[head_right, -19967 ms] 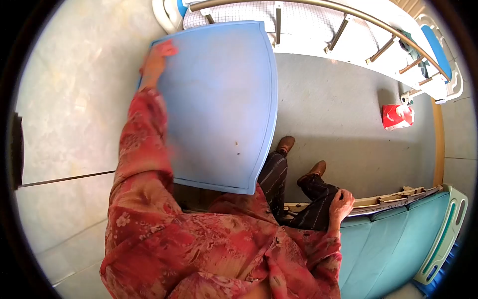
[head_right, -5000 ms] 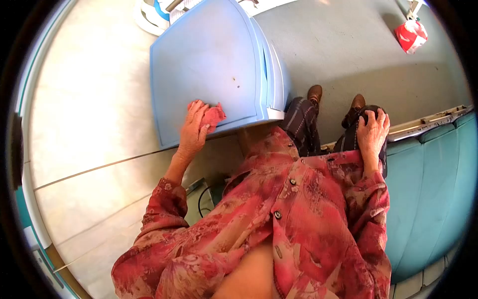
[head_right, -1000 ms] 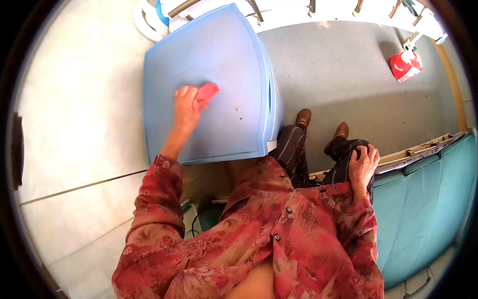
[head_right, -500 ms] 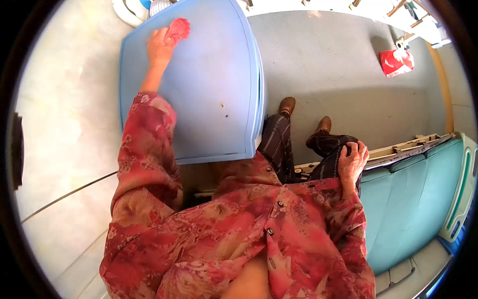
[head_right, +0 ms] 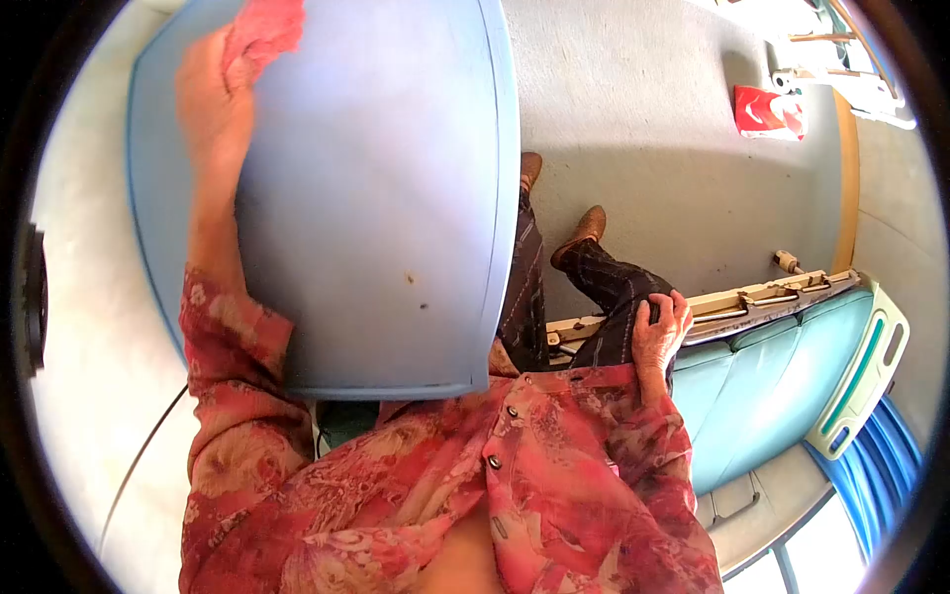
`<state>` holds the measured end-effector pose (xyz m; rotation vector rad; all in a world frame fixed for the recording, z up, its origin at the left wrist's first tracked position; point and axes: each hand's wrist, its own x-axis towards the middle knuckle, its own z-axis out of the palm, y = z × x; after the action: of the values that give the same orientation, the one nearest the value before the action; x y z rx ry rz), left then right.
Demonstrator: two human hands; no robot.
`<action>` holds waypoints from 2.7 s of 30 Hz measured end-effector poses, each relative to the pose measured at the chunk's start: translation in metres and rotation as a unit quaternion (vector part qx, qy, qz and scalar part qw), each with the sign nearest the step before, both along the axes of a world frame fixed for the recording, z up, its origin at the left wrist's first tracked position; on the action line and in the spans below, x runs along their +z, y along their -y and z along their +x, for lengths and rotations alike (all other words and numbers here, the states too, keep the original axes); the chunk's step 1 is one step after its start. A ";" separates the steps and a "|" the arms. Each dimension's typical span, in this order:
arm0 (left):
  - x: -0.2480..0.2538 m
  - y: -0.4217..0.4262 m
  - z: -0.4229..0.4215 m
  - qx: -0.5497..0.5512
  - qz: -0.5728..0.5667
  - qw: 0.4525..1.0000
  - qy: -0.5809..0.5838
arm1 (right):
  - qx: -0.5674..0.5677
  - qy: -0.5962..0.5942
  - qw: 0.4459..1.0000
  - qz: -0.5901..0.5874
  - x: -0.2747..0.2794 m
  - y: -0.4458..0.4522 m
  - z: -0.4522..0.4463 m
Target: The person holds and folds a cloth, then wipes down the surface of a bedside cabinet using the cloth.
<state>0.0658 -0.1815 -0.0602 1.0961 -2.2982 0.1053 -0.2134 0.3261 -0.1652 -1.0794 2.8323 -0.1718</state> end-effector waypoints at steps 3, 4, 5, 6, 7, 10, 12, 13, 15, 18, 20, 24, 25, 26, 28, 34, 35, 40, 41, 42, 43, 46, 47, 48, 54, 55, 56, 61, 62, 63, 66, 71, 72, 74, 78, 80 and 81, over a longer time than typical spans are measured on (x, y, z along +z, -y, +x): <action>0.005 -0.005 -0.002 -0.034 0.042 0.998 -0.045 | -0.002 0.013 1.000 0.025 -0.002 0.007 0.001; 0.007 -0.008 -0.001 -0.031 0.049 0.998 -0.040 | -0.009 0.018 0.999 0.025 -0.001 0.011 0.004; 0.011 -0.012 -0.001 -0.028 0.055 0.998 -0.034 | -0.006 0.021 0.999 0.030 -0.001 0.010 0.004; 0.012 -0.015 -0.002 -0.024 0.059 0.997 -0.033 | -0.007 0.023 0.999 0.036 -0.004 0.010 0.003; 0.013 -0.017 -0.003 -0.027 0.051 0.998 -0.035 | -0.007 0.024 0.999 0.039 -0.006 0.011 0.002; 0.016 -0.020 -0.002 -0.026 0.039 0.998 -0.035 | -0.014 0.029 0.998 0.049 -0.008 0.016 0.003; 0.017 -0.022 -0.001 -0.024 0.032 0.999 -0.033 | -0.015 0.039 0.998 0.049 -0.008 0.016 0.003; 0.019 -0.023 -0.001 -0.027 0.041 0.998 -0.035 | -0.011 0.041 0.998 0.048 -0.009 0.014 0.001; 0.020 -0.020 0.000 -0.027 0.046 0.998 -0.038 | -0.015 0.041 0.998 0.051 -0.009 0.015 0.001; 0.018 -0.019 0.002 -0.036 0.025 0.998 -0.036 | -0.020 0.050 0.997 0.056 -0.008 0.016 0.002; 0.018 -0.020 0.001 -0.029 0.039 0.998 -0.042 | -0.021 0.052 0.997 0.050 -0.009 0.015 0.001; 0.018 -0.021 -0.001 -0.031 0.055 0.996 -0.062 | -0.011 0.043 0.999 0.021 -0.010 0.012 0.001; 0.018 -0.021 0.002 -0.033 0.045 0.998 -0.039 | 0.004 0.034 0.999 0.019 -0.010 0.011 0.001; 0.016 -0.018 0.003 -0.038 0.036 0.998 -0.017 | 0.001 0.039 0.999 0.016 -0.008 0.012 0.003; 0.014 -0.017 0.001 -0.038 0.040 0.998 -0.034 | -0.006 0.031 0.999 0.007 -0.007 0.015 0.005; 0.011 -0.003 0.001 -0.053 0.077 0.994 -0.061 | 0.010 0.026 0.999 -0.039 -0.005 0.011 0.010; 0.008 -0.002 0.003 -0.040 0.125 0.988 -0.086 | 0.015 0.024 0.998 -0.048 -0.004 0.011 0.012; 0.042 -0.055 -0.014 -0.131 0.416 0.880 -0.189 | -0.009 0.023 0.998 -0.065 -0.004 0.007 0.018; 0.047 -0.083 -0.018 -0.173 0.348 0.909 -0.152 | -0.008 0.017 0.997 -0.075 -0.005 0.006 0.018; 0.050 -0.110 -0.020 -0.211 0.277 0.931 -0.114 | -0.011 0.018 0.997 -0.080 -0.005 0.004 0.018; 0.054 -0.137 -0.022 -0.217 0.225 0.945 -0.102 | -0.014 0.019 0.996 -0.083 -0.005 0.003 0.018; 0.034 -0.176 -0.023 -0.199 0.127 0.969 -0.074 | -0.003 0.011 0.996 -0.092 -0.008 0.000 0.014; 0.029 -0.179 -0.023 -0.176 0.091 0.979 -0.055 | 0.002 0.012 0.996 -0.091 -0.007 0.001 0.013; 0.032 -0.176 -0.028 -0.168 0.088 0.979 -0.068 | 0.011 0.003 0.995 -0.102 -0.006 0.002 0.013; 0.024 -0.097 -0.069 -0.117 0.059 0.991 0.010 | 0.020 -0.021 0.990 -0.137 -0.003 -0.002 0.006; 0.025 -0.080 -0.076 -0.103 0.064 0.992 0.035 | 0.016 -0.021 0.989 -0.144 -0.002 -0.003 0.006; 0.023 -0.063 -0.084 -0.107 0.058 0.992 0.037 | 0.020 -0.025 0.988 -0.152 -0.001 -0.005 0.006; 0.028 -0.065 -0.077 -0.094 0.059 0.991 0.073 | 0.004 -0.045 0.980 -0.193 0.004 -0.013 0.008; 0.025 -0.073 -0.070 -0.100 0.076 0.987 0.095 | -0.002 -0.043 0.980 -0.195 0.002 -0.016 0.007; 0.024 -0.086 -0.060 -0.121 0.067 0.986 0.088 | -0.006 -0.042 0.979 -0.202 0.001 -0.019 0.005; 0.022 -0.136 -0.021 -0.174 0.054 0.981 0.066 | -0.025 -0.021 0.979 -0.200 0.006 -0.020 0.005; 0.036 -0.194 -0.003 -0.145 0.077 0.985 0.050 | -0.027 -0.011 0.979 -0.202 0.007 -0.020 0.006; 0.038 -0.190 -0.007 -0.134 0.095 0.984 0.063 | -0.022 -0.009 0.979 -0.204 0.008 -0.020 0.006; 0.032 -0.163 -0.023 -0.102 0.092 0.988 0.070 | -0.012 0.000 0.979 -0.204 0.010 -0.019 0.006; 0.029 -0.093 -0.064 -0.038 0.077 0.990 0.108 | -0.011 0.011 0.979 -0.202 0.007 -0.019 0.003; 0.027 -0.056 -0.082 -0.024 0.069 0.991 0.116 | -0.020 0.017 0.980 -0.197 0.010 -0.016 0.004; 0.025 -0.037 -0.092 -0.006 0.064 0.994 0.085 | -0.029 0.024 0.981 -0.191 0.011 -0.016 0.003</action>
<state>-0.0265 -0.1444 -0.0351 1.1773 -2.4910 0.0492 -0.2101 0.3425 -0.1542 -1.0346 2.8565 -0.7608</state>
